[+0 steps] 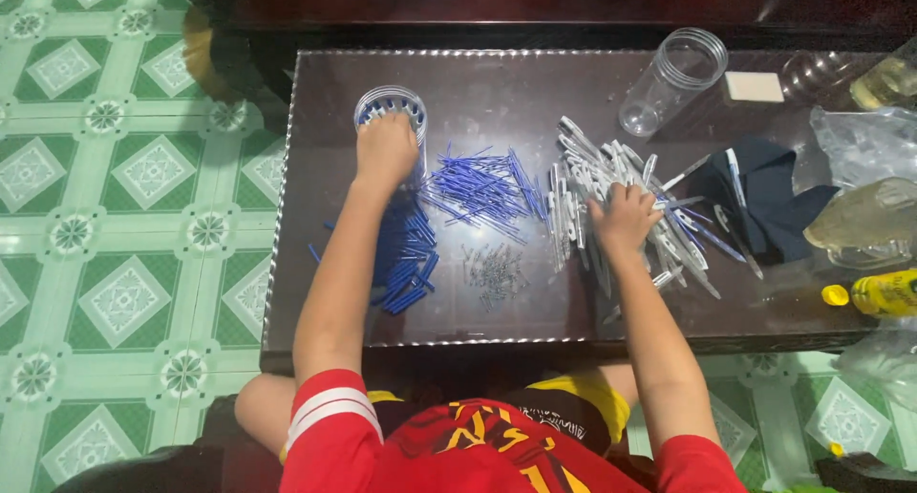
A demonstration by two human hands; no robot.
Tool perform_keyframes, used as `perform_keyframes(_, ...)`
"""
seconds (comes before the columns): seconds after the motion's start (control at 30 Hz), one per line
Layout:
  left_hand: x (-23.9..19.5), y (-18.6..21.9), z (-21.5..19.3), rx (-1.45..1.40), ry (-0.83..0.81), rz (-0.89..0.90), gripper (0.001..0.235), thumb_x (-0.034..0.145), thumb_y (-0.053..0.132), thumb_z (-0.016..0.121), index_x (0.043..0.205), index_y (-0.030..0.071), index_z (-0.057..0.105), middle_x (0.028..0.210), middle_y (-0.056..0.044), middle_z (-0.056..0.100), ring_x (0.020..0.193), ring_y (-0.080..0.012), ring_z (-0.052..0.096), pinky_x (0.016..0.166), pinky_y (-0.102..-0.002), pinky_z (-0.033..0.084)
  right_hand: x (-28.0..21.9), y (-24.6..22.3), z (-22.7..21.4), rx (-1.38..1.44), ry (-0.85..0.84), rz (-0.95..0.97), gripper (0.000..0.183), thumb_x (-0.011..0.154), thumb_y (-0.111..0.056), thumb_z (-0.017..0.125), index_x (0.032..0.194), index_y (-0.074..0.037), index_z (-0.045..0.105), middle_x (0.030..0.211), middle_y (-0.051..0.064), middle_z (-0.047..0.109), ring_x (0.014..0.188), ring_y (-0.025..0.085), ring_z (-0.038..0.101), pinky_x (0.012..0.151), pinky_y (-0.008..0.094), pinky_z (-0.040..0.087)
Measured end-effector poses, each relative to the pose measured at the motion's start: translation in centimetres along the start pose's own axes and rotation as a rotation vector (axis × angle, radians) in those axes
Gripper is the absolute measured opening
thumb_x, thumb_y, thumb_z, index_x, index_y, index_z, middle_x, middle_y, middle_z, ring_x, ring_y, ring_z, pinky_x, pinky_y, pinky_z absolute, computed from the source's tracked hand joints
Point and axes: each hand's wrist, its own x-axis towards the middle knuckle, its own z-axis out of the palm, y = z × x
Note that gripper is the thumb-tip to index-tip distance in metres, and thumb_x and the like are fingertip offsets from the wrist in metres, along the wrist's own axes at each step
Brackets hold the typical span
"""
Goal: The person sits at a table and assembles pens by inserting blue ink cartridges into clear plastic pen bodies. They pick up the components from piles on the table, fit them together, and place the completed pens into a clear cylindrical container.
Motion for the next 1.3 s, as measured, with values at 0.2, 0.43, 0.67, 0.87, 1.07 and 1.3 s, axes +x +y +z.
perform_keyframes(0.2,5.4,-0.9,-1.8,-0.191,-0.549,-0.116,0.035,0.078,0.015,0.062,0.109,0.012,0.079,0.101,-0.022,0.076,0.104,-0.0443,0.072,0.087,-0.06,0.055,-0.2,-0.3,-2.2,-0.011,0.021,-0.016,0.064,0.07,-0.047,0.092,0.12,-0.018,0.066,0.101,0.005,0.062,0.097,0.028,0.056,0.078,0.048,0.04)
perform_keyframes(0.43,7.7,-1.3,-1.5,-0.053,-0.66,-0.171,0.034,0.068,0.028,0.082,0.099,0.016,0.083,0.1,-0.016,0.078,0.103,-0.038,0.074,0.089,-0.056,0.057,-1.0,0.1,-1.5,0.008,0.032,0.038,0.062,0.072,-0.05,0.091,0.119,-0.018,0.066,0.102,0.004,0.061,0.097,0.027,0.055,0.079,0.048,0.04)
perform_keyframes(0.67,6.6,-1.3,-0.9,0.156,-0.508,0.006,0.032,0.082,0.034,0.077,0.103,0.01,0.082,0.098,-0.017,0.078,0.099,-0.0366,0.076,0.086,-0.055,0.058,-0.6,0.9,-2.1,0.124,0.147,0.1,0.038,0.1,-0.056,0.068,0.117,-0.021,0.066,0.1,0.001,0.058,0.098,0.025,0.052,0.081,0.045,0.038)
perform_keyframes(0.87,5.8,0.4,-1.8,0.225,-0.516,0.023,0.025,0.088,0.025,0.068,0.099,0.007,0.081,0.096,-0.015,0.08,0.099,-0.0338,0.077,0.086,-0.054,0.058,-1.5,1.4,-2.6,0.279,0.106,0.253,0.035,0.109,-0.056,0.059,0.114,-0.022,0.066,0.097,-0.001,0.058,0.101,0.026,0.052,0.086,0.048,0.038)
perform_keyframes(1.07,6.4,-1.0,-0.7,0.08,-0.429,-0.056,0.025,0.083,0.019,0.066,0.096,0.004,0.08,0.091,-0.018,0.079,0.094,-0.0373,0.077,0.082,-0.053,0.06,-2.1,3.6,-2.0,0.482,0.136,0.295,0.026,0.111,-0.038,0.063,0.102,-0.014,0.068,0.089,0.005,0.065,0.091,0.029,0.062,0.09,0.043,0.039)
perform_keyframes(1.3,6.4,-0.2,-6.6,-0.126,-0.106,-0.122,0.024,0.075,0.015,0.066,0.091,0.002,0.079,0.077,-0.019,0.075,0.078,-0.0401,0.077,0.069,-0.051,0.061,-1.7,3.7,-3.1,0.656,0.184,0.338,0.02,0.11,-0.026,0.064,0.102,-0.009,0.07,0.089,0.011,0.069,0.087,0.033,0.066,0.084,0.043,0.044)
